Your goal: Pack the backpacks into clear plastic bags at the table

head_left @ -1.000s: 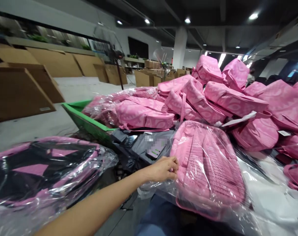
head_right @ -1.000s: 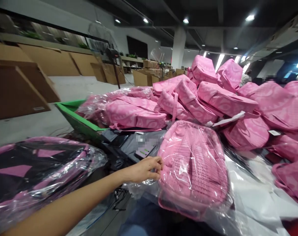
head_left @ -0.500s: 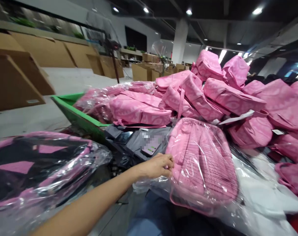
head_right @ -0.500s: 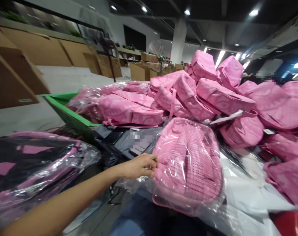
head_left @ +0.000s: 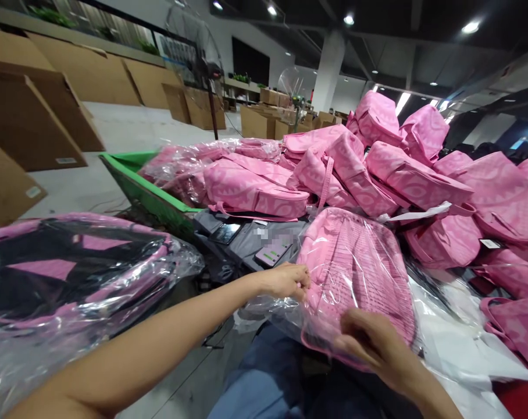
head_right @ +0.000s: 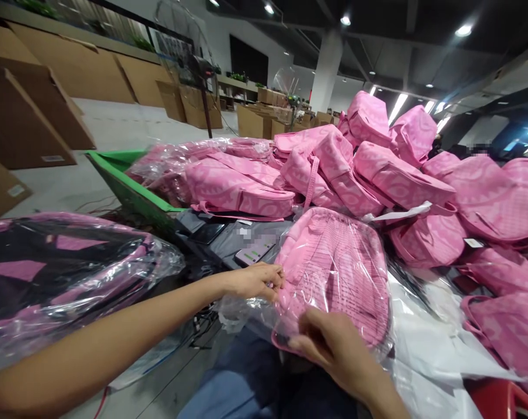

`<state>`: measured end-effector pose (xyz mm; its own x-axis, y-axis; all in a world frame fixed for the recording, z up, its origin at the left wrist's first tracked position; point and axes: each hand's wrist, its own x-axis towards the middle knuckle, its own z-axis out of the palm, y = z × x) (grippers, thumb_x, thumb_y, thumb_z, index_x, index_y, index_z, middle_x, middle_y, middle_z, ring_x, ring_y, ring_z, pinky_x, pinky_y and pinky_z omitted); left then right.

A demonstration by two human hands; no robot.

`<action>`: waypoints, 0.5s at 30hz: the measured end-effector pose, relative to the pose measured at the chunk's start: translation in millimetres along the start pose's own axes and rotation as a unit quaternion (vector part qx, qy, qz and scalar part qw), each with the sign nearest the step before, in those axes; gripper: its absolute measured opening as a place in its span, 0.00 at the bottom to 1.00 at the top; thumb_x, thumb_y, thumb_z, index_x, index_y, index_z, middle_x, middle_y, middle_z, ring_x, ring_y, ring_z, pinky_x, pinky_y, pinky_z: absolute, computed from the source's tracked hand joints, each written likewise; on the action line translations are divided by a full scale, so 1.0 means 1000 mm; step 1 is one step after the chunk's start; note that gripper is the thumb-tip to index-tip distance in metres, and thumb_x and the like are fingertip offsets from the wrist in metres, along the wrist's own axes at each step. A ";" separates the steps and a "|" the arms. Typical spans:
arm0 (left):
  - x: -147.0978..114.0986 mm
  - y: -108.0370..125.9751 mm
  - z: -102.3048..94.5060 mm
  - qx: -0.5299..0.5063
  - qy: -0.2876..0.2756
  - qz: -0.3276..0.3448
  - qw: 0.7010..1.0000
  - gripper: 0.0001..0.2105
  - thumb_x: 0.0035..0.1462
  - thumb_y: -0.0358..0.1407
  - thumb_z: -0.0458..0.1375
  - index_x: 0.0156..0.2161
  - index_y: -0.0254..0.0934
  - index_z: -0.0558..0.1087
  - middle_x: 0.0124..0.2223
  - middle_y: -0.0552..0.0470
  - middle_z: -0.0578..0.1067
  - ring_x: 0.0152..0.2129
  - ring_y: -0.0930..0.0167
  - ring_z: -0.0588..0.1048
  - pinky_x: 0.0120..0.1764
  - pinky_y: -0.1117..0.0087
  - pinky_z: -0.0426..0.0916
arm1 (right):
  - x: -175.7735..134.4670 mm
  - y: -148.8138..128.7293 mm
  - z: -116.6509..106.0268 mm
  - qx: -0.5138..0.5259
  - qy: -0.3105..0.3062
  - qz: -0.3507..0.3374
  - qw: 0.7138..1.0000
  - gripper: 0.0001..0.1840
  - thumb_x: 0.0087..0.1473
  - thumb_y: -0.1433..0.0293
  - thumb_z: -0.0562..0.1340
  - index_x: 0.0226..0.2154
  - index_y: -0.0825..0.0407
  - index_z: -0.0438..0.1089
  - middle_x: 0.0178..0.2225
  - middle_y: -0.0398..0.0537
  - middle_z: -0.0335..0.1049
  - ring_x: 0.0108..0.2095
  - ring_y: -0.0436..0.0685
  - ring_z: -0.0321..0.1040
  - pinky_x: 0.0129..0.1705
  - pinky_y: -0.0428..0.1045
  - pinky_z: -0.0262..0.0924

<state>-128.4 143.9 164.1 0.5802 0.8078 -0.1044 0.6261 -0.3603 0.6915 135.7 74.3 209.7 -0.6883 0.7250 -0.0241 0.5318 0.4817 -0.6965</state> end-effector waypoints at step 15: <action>-0.005 0.002 -0.005 0.031 -0.019 0.017 0.999 0.03 0.55 0.34 0.65 0.32 0.37 0.77 0.40 0.56 0.76 0.37 0.71 0.74 0.43 0.74 0.63 | 0.040 0.011 0.005 -0.335 0.146 -0.151 0.918 0.06 0.60 0.69 0.62 0.32 0.48 0.63 0.26 0.41 0.70 0.24 0.53 0.67 0.25 0.46 0.54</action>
<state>-132.9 141.9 169.4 0.6208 0.7763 -0.1090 0.6354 -0.4168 0.6500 112.1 106.1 197.6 -0.7452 0.5618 0.3592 0.5893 0.8069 -0.0396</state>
